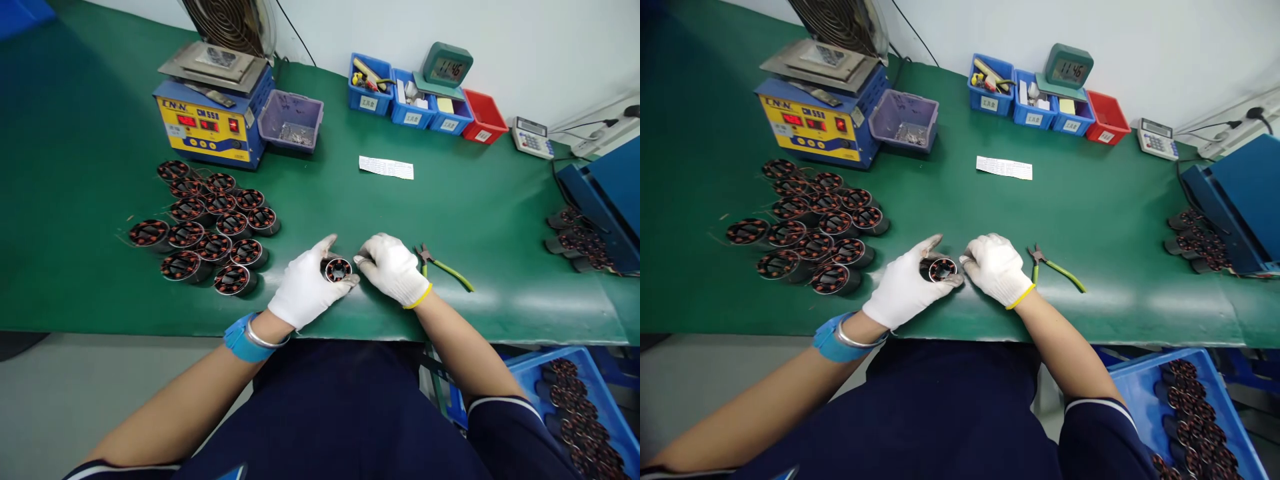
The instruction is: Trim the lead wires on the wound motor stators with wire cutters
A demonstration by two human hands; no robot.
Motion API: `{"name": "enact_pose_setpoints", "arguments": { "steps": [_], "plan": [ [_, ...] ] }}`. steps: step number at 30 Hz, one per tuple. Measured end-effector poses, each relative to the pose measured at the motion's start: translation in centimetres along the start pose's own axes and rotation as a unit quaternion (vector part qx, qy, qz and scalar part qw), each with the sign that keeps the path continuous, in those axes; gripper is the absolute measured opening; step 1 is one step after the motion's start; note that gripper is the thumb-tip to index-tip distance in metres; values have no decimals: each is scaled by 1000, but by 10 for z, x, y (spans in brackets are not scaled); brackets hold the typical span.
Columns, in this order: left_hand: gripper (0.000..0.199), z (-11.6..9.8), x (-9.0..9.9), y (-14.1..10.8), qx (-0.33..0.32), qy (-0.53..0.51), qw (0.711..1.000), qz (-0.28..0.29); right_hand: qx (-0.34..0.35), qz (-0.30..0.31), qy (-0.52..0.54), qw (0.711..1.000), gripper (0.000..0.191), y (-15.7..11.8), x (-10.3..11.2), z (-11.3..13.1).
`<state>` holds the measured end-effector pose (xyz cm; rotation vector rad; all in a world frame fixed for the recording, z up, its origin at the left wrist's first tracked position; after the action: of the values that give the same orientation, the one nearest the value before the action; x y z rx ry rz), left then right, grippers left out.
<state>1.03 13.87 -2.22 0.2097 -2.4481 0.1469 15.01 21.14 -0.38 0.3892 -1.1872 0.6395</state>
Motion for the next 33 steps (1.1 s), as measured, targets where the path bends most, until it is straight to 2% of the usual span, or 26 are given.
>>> {"name": "enact_pose_setpoints", "arguments": {
  "steps": [3,8,10,12,13,15,17,19,21,23,24,26,28,30,33],
  "plan": [
    [83,-1,3,0,-25,18,999,23,16,11,-62,998,21,-5,-2,9],
    [83,4,6,-2,-68,19,994,85,35,78,19,996,17,-26,0,8],
    [87,7,4,-2,-77,8,993,89,31,47,56,997,30,-27,4,5],
    [94,8,2,-2,-83,1,994,72,54,-21,74,996,48,-22,6,9],
    [95,9,2,-2,-82,4,995,61,84,-44,77,992,48,-18,5,13],
    [93,11,0,-2,-75,28,996,44,153,-51,73,984,33,-10,-2,23],
    [88,11,0,-3,-73,53,995,41,176,-49,73,980,20,-2,-7,26],
    [87,11,-1,-4,-82,66,993,52,128,-81,99,983,16,3,-5,18],
    [89,11,0,-4,-89,70,992,62,44,-109,139,983,13,3,-1,5],
    [89,12,1,-4,-88,70,991,65,1,-79,173,982,10,0,0,-1],
    [88,13,1,-4,-87,68,992,66,8,-51,185,981,12,-2,-1,0],
    [86,14,1,-4,-88,68,992,65,65,-18,199,978,28,-5,-3,9],
    [86,15,1,-4,-92,71,991,61,145,-36,186,971,28,-5,-4,20],
    [85,15,0,-4,-97,78,991,57,193,-69,156,966,15,-4,-7,27],
    [84,14,0,-4,-103,88,989,59,182,-118,147,965,10,-2,-11,25]
  ]
}}
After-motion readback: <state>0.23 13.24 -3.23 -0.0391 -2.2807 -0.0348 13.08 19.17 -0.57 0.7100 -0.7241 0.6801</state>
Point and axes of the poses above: each hand's wrist, its own y-axis towards the middle knuckle, its own x-axis out of the back of the hand, z = x × y, the point moved 5 cm from there along y, towards the middle knuckle, and after that the axes turned 1 degree about y, right-handed, at the moved point
